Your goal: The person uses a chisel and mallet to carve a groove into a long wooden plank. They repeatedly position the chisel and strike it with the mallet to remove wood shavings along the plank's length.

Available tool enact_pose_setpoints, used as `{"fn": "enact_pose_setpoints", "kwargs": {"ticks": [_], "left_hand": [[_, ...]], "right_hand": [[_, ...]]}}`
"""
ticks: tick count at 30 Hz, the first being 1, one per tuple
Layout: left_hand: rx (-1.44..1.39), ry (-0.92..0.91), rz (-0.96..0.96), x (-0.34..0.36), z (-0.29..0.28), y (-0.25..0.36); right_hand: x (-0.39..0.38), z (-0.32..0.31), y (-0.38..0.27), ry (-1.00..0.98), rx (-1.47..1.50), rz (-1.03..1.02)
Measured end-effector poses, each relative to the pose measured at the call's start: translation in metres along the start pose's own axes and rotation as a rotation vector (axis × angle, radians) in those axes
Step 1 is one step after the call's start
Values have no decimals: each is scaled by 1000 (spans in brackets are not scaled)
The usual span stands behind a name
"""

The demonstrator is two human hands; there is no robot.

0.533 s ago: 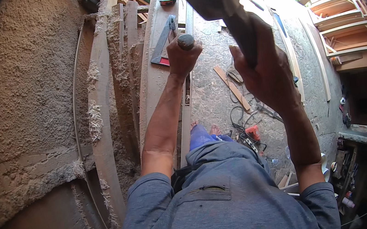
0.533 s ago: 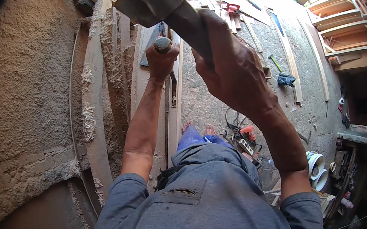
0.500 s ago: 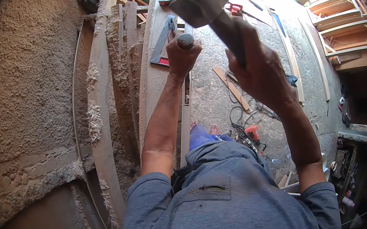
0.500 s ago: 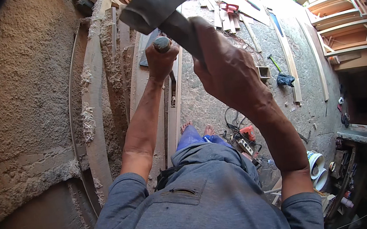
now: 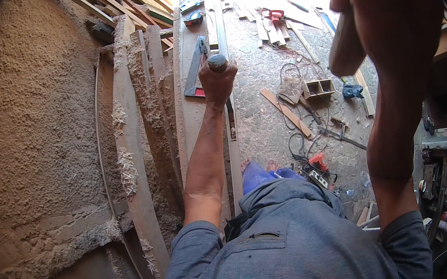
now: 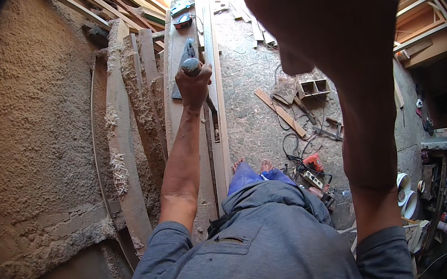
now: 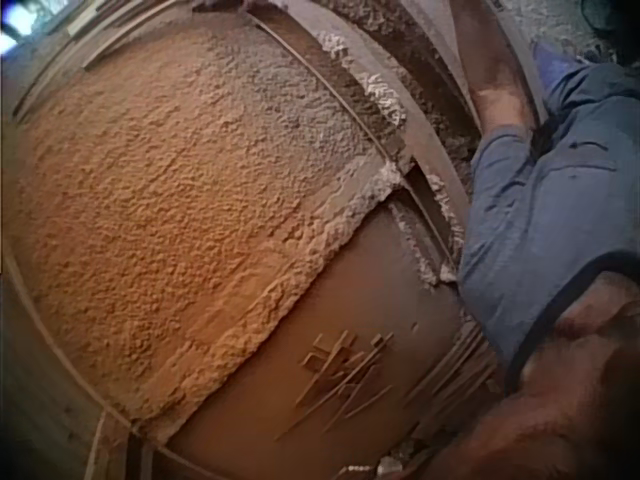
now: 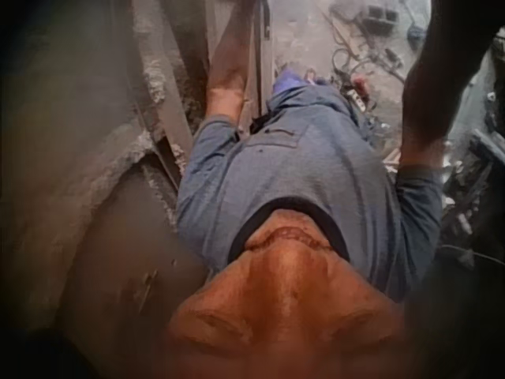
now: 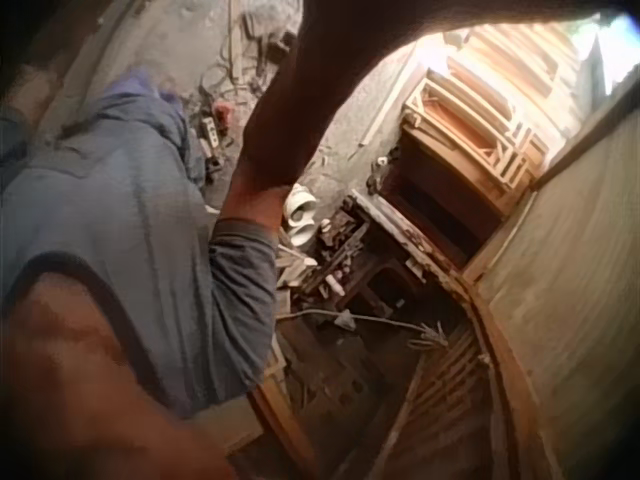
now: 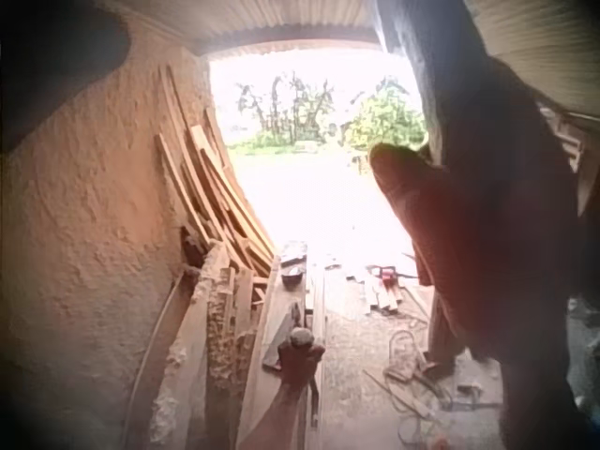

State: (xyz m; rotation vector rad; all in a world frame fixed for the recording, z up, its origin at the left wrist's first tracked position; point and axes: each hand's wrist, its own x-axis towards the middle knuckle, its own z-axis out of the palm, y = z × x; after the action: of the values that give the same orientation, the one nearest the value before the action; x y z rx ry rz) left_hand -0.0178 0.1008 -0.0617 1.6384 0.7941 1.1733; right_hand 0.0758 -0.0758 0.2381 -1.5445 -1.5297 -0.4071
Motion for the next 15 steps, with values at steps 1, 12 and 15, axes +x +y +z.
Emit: {"fn": "enact_pose_setpoints", "kwargs": {"ticks": [1,12,15], "left_hand": [[-15,-16,-1,-3,6,6],[49,81,311,-25,5,31],[75,-42,55,-7,1,3]], "right_hand": [[-1,4,2,93,-15,-43],[-122,41,22,-721,53,346],[-65,3,-10,-575,195,334]]}}
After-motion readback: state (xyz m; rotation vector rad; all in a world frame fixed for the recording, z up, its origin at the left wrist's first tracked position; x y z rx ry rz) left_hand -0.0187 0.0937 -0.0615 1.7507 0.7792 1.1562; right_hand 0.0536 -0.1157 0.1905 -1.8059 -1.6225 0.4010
